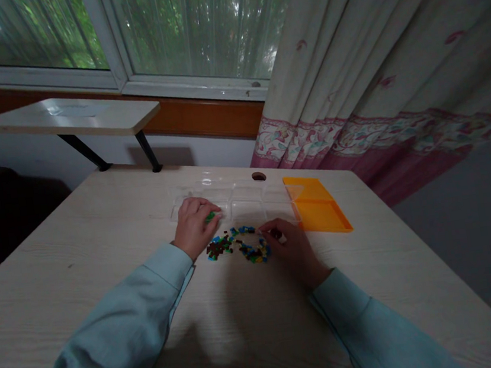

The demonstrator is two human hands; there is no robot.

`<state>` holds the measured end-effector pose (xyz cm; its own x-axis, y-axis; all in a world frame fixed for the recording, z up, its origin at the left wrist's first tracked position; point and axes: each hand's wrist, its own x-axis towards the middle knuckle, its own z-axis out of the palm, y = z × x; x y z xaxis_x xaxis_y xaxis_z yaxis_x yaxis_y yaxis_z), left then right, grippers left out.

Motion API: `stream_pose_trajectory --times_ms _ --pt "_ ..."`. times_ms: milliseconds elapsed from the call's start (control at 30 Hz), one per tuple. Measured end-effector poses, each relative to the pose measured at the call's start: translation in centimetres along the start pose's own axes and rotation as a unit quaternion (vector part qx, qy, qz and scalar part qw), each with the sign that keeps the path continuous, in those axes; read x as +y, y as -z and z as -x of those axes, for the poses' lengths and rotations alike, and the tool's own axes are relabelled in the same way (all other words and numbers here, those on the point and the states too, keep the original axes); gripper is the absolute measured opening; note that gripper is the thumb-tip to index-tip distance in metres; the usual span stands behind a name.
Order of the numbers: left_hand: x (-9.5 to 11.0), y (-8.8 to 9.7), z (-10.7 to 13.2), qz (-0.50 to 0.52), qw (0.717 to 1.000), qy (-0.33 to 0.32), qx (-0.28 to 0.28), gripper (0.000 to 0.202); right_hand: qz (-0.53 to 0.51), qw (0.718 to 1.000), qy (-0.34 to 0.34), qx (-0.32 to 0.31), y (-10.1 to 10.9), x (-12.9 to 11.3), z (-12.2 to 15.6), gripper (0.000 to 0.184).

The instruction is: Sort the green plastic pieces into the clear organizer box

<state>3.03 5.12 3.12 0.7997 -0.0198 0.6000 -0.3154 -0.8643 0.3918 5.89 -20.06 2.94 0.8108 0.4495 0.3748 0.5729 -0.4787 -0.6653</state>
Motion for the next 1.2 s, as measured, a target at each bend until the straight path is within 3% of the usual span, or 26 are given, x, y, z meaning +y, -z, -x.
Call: stream_pose_trajectory --times_ms 167,367,533,800,1067,1200 --pt "3.6 -0.5 1.0 0.080 0.984 -0.118 -0.105 0.025 -0.006 0.998 0.059 0.014 -0.7 -1.9 0.6 0.008" --pt "4.8 -0.9 1.5 0.149 0.963 -0.154 -0.162 0.029 -0.007 0.992 0.118 0.033 -1.2 -2.8 1.2 0.010" --pt "4.4 -0.8 1.3 0.161 0.960 -0.159 -0.167 0.034 -0.014 0.994 0.110 0.024 -1.2 -2.5 1.2 0.010" --pt "3.7 -0.7 1.4 0.139 0.969 -0.161 -0.126 0.028 -0.017 0.996 0.091 0.001 -1.2 -1.8 0.9 0.016" --pt "3.6 -0.7 1.1 0.163 0.964 -0.172 -0.120 0.025 -0.017 0.993 0.111 -0.034 -1.2 -1.4 0.8 0.013" --pt "3.5 -1.1 1.2 0.181 0.963 -0.149 -0.132 0.025 0.000 0.991 0.130 -0.013 -1.1 -1.4 0.8 0.014"
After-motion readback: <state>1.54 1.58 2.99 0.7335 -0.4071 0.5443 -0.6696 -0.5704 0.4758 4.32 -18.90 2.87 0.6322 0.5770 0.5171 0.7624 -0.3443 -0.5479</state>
